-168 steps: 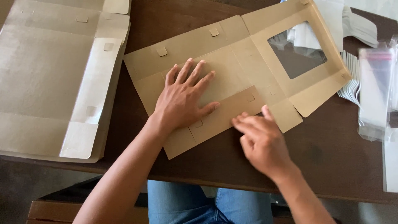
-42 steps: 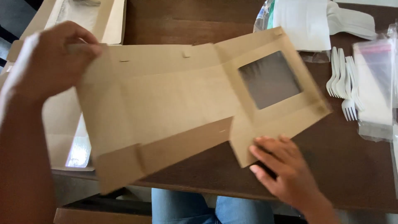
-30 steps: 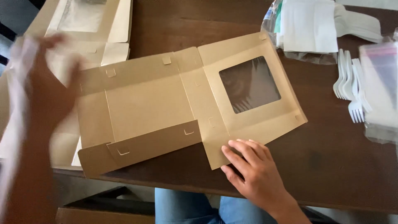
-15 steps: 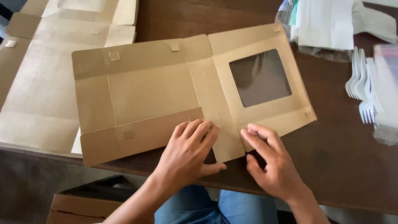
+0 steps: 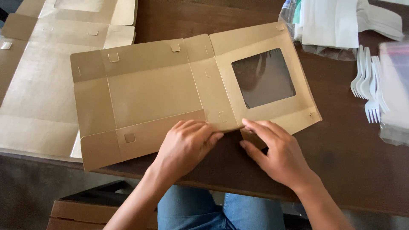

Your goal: Assembling a cardboard box by folding its flaps and pressing them into place.

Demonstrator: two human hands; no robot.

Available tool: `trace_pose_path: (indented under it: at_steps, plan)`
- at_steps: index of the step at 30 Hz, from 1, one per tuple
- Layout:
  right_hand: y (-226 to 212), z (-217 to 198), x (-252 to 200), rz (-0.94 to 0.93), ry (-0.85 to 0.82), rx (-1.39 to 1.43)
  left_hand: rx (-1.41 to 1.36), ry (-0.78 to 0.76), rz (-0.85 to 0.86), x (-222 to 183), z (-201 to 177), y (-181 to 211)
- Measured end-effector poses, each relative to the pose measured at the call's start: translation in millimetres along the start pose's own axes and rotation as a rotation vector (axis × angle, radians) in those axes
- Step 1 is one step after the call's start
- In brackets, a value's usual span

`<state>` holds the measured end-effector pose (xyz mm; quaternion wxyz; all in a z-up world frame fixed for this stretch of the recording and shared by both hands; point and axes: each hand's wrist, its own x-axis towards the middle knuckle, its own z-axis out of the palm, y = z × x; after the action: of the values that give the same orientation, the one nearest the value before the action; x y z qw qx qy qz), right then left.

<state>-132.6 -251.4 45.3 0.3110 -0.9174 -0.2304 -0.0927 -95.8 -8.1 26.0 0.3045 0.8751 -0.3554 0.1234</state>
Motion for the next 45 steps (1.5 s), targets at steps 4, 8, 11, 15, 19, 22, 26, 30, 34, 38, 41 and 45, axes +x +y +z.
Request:
trace_pose_path:
  at_steps: [4, 8, 11, 15, 19, 22, 26, 30, 34, 38, 41, 45]
  plan:
    - [10, 12, 5, 0.013, 0.034, -0.054, -0.059, -0.006, -0.136, 7, 2, -3]
    - [18, 26, 2, 0.050, 0.064, -0.185, -0.025, -0.049, -0.276, 10, 7, -7]
    - [16, 31, 3, 0.069, 0.101, -0.243, 0.044, -0.051, -0.217, 9, 12, -15]
    - [20, 34, 0, -0.004, 0.120, -0.281, 0.077, -0.121, -0.187, 10, 11, -19]
    - [22, 39, -5, -0.029, 0.120, -0.307, 0.060, -0.141, -0.179, 6, 16, -25]
    - [22, 39, -7, -0.057, 0.119, -0.324, 0.061, -0.139, -0.187, 8, 14, -26]
    - [11, 38, -5, -0.090, 0.087, -0.386, 0.052, -0.134, -0.180, 8, 10, -25]
    - [-3, 44, -6, -0.031, 0.055, -0.406, 0.014, -0.138, -0.190, 7, 12, -28]
    - [-10, 51, -1, -0.031, 0.056, -0.391, 0.010, -0.131, -0.187, 7, 12, -28]
    - [-20, 56, 6, -0.040, 0.038, -0.342, 0.005, -0.123, -0.184, 8, 10, -28]
    - [-32, 55, 12, -0.073, 0.020, -0.272, -0.045, -0.084, -0.144, 5, 10, -30]
    - [-31, 55, 10, -0.090, 0.011, -0.228, -0.072, -0.047, -0.118, 3, 12, -30]
